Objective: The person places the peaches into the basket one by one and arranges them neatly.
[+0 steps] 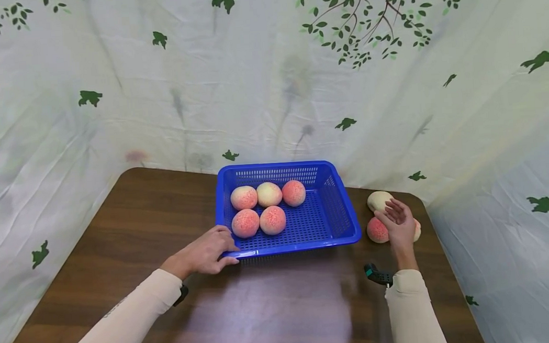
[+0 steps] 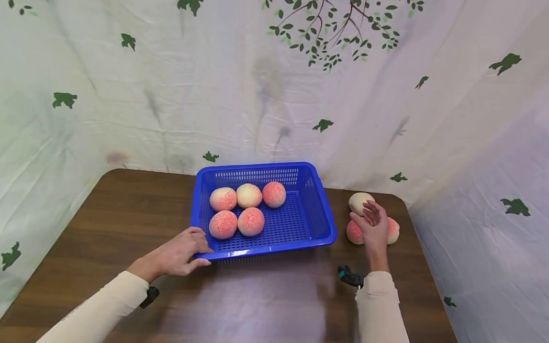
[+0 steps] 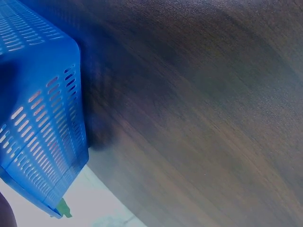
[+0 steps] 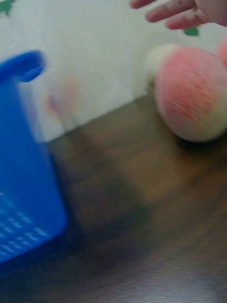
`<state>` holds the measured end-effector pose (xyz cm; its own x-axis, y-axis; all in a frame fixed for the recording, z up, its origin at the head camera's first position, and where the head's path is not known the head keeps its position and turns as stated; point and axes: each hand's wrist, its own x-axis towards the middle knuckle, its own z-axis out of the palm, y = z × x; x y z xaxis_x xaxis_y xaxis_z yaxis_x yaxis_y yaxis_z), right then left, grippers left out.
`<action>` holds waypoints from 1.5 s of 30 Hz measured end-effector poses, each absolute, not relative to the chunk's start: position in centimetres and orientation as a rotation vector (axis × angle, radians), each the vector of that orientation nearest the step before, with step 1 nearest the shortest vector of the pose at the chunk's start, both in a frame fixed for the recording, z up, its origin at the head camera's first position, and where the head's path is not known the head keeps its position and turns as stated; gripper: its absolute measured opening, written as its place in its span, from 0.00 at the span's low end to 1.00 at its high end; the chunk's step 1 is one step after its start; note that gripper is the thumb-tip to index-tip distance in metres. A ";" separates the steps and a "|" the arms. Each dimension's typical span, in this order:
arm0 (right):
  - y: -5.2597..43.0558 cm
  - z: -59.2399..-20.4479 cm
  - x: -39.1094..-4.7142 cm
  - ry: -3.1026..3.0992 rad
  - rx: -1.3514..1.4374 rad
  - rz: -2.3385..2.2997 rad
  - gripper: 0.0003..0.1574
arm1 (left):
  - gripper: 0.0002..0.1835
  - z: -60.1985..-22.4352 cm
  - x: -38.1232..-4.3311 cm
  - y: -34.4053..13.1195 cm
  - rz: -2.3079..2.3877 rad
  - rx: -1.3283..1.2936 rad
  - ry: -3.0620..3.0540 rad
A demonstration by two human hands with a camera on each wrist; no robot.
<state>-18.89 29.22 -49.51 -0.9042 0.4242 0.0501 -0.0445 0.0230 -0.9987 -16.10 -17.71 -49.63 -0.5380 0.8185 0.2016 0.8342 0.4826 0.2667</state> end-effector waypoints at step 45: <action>30.2 -55.4 -18.1 -2.461 -0.413 1.664 0.41 | 0.10 -49.9 -16.2 -17.7 -0.520 -1.496 -2.588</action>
